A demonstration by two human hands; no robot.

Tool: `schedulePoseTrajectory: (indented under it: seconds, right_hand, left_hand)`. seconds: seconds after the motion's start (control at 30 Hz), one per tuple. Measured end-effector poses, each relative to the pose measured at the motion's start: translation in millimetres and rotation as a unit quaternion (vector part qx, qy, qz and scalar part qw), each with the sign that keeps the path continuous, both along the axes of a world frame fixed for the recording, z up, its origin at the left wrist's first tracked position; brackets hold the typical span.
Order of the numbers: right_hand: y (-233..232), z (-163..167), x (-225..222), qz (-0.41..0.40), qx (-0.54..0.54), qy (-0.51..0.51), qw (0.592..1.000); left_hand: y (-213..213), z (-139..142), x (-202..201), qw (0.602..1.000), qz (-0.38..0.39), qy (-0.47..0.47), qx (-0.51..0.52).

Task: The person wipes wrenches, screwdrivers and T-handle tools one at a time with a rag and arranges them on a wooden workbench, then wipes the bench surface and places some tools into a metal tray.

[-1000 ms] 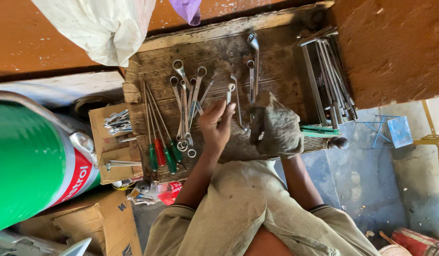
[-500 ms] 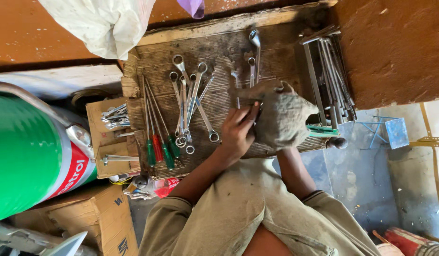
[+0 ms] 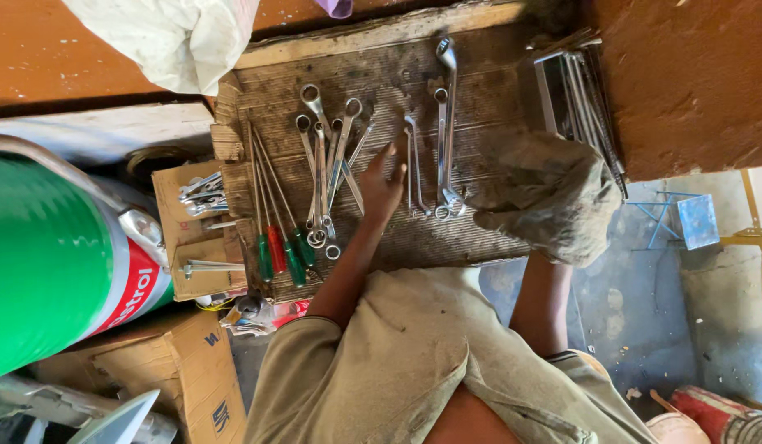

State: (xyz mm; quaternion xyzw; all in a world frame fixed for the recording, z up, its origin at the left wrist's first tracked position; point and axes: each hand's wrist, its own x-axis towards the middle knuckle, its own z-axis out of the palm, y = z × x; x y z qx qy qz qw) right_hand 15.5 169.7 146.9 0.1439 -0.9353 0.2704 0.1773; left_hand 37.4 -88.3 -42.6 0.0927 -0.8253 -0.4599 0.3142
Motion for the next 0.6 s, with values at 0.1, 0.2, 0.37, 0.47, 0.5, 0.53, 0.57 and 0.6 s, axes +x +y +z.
schedulePoseTrajectory:
  seconds: [0.1,0.2,0.37,0.47,0.5,0.53,0.57,0.6]
  right_hand:
    - [-10.4,7.0,4.3,0.019,0.001,0.015,1.000]
    - [-21.7,15.0,2.6,0.032,0.008,0.040,0.999]
    - [-29.9,16.9,-7.0,0.095,-0.049,0.000,0.994]
    - [-27.0,3.9,-10.6,0.074,-0.036,-0.012,0.997]
    - [-25.4,-2.9,-11.5,0.060,-0.033,-0.022,0.997]
    - [-23.8,-10.8,-12.2,0.085,-0.050,-0.017,0.995]
    - [-22.6,-19.5,-12.6,0.097,-0.054,-0.017,0.994]
    - [-22.0,-28.7,-12.6,0.104,-0.055,-0.018,0.993]
  left_hand:
    - [-37.2,22.5,30.1,0.976,0.120,-0.076,-0.165]
    - [-75.4,41.1,57.3,0.934,0.198,-0.255,-0.156]
    - [-93.9,30.4,72.6,0.878,0.146,-0.446,-0.094]
    - [-97.6,11.5,74.9,0.871,0.118,-0.462,-0.120]
    - [-102.5,7.1,75.8,0.867,0.105,-0.472,-0.124]
    - [-106.3,4.1,77.6,0.862,0.093,-0.482,-0.127]
    - [-109.2,2.5,79.4,0.858,0.095,-0.486,-0.137]
    - [-112.1,2.5,81.0,0.854,0.097,-0.489,-0.147]
